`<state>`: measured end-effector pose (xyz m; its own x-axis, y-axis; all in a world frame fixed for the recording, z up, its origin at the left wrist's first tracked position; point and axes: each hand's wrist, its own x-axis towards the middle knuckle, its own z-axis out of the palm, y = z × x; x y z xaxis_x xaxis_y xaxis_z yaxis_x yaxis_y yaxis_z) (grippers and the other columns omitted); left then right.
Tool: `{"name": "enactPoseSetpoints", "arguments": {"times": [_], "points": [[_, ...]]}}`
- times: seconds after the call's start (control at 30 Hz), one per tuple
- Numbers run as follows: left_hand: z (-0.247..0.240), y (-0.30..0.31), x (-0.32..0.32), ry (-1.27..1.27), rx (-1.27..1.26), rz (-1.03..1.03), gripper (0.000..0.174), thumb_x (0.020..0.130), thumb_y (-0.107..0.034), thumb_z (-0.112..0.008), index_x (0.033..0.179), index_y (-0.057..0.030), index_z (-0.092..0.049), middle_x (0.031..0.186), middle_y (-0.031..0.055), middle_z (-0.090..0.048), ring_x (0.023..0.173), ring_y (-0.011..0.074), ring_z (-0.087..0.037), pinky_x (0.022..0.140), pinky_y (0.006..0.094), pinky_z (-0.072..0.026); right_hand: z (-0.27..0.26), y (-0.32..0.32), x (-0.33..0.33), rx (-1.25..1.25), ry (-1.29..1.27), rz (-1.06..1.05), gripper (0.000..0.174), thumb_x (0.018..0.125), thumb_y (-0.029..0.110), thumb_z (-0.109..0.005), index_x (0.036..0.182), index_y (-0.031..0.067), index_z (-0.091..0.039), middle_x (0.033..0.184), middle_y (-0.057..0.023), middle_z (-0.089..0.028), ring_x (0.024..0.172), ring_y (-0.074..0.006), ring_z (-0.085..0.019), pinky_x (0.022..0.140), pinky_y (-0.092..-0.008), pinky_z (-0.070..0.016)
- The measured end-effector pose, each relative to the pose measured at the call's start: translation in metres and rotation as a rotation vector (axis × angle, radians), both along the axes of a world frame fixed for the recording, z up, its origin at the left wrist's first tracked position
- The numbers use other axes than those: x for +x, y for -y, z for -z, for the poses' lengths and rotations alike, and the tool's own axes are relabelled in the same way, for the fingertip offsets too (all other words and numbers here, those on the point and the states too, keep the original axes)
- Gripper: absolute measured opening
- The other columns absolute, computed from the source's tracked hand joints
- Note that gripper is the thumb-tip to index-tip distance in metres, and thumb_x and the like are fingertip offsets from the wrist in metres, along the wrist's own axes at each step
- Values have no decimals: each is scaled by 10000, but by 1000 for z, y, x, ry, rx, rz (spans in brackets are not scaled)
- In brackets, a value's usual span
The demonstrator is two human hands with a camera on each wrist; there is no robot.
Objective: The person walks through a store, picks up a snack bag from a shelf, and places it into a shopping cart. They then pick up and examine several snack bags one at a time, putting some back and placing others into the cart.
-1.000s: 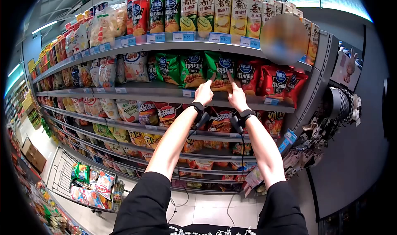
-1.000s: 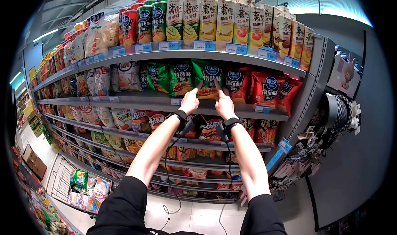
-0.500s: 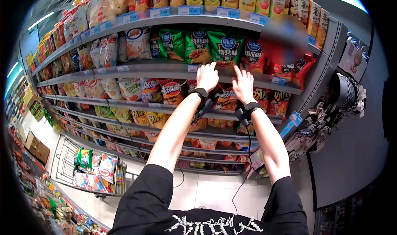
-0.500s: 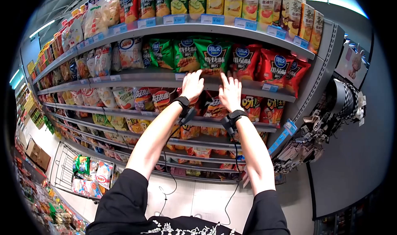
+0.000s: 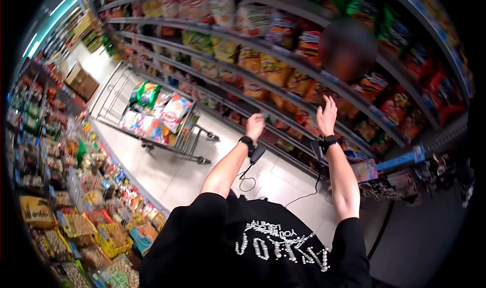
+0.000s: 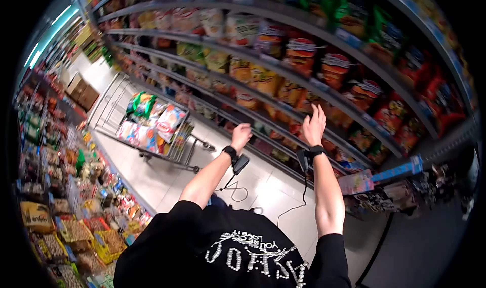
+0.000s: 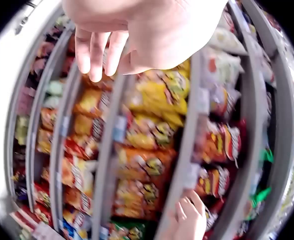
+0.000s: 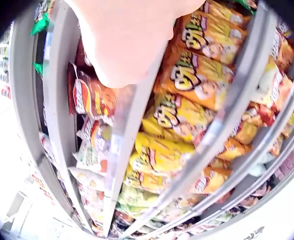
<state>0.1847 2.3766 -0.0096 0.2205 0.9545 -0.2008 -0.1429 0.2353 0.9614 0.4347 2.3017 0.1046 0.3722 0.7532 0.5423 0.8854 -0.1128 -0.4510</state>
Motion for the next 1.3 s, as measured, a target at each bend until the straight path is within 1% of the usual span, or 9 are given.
{"name": "enactPoseSetpoints", "arguments": {"times": [0.1, 0.5, 0.6, 0.73, 0.8, 1.1, 1.13, 1.17, 1.3], "points": [[69, 11, -130, -236, -248, -109, 310, 833, -85, -489, 1140, -43, -495, 939, 98, -601, 745, 177, -599, 619, 287, -470, 39, -8, -69, -175, -142, -132, 436, 795, 106, -519, 1223, 83, -437, 1311, -171, -365, 1184, -365, -346, 970, -432, -313], [158, -93, -476, 127, -496, -545, 302, 808, -97, -472, 1075, 41, -490, 926, 150, -620, 711, 214, -631, 532, 267, -492, 201, -145, -388, -598, -406, -390, 325, 780, 110, -532, 1097, 36, -540, 1085, -185, -541, 998, -308, -519, 876, -364, -409], [146, -127, -522, 295, -555, -630, 280, 811, -140, -494, 1030, 35, -489, 967, 148, -605, 790, 229, -626, 624, 284, -501, 204, -154, -479, -800, -791, -391, 337, 796, 156, -515, 1109, 34, -544, 1044, -191, -573, 909, -277, -582, 811, -342, -452], [145, -199, -576, 358, -543, -670, 286, 808, -150, -509, 1037, 16, -470, 1011, 156, -562, 923, 273, -591, 773, 345, -495, 191, -199, -562, -1016, -1099, -532, 296, 863, 183, -520, 1121, 41, -546, 1027, -69, -581, 923, -170, -553, 786, -314, -453], [152, -230, -595, 438, -516, -738, 284, 816, -140, -490, 1048, 21, -464, 1021, 166, -552, 970, 291, -574, 839, 365, -480, 188, -224, -580, -1019, -1322, -405, 251, 875, 163, -503, 1077, 24, -555, 1003, -56, -578, 918, -152, -545, 768, -314, -460], [191, -362, -653, 468, -451, -826, 271, 868, -250, -527, 1043, -52, -467, 980, 80, -512, 1010, 248, -534, 873, 361, -455, 188, -293, -580, -1003, -1300, -230, 259, 892, 193, -473, 1094, 43, -534, 1014, -64, -589, 940, -174, -563, 782, -336, -457], [193, -369, -655, 414, -517, -812, 337, 877, -286, -534, 1093, -50, -428, 1008, 91, -480, 993, 247, -524, 855, 366, -461, 191, -292, -578, -1018, -1306, -206, 262, 892, 191, -471, 1100, 43, -531, 1023, -70, -587, 943, -179, -563, 784, -335, -456], [194, -377, -653, 341, -569, -884, 269, 880, -303, -540, 953, -56, -463, 839, 80, -502, 763, 193, -552, 676, 313, -504, 194, -291, -574, -1032, -1307, -180, 264, 892, 188, -469, 1105, 43, -528, 1032, -77, -585, 946, -184, -563, 786, -335, -456], [232, -389, -666, 252, -621, -773, 208, 871, -202, -566, 893, -42, -434, 808, 55, -502, 658, 156, -510, 579, 309, -495, 201, -284, -568, -1065, -1311, -75, 270, 893, 178, -457, 1117, 39, -516, 1020, -91, -589, 958, -197, -561, 786, -346, -465]]}}
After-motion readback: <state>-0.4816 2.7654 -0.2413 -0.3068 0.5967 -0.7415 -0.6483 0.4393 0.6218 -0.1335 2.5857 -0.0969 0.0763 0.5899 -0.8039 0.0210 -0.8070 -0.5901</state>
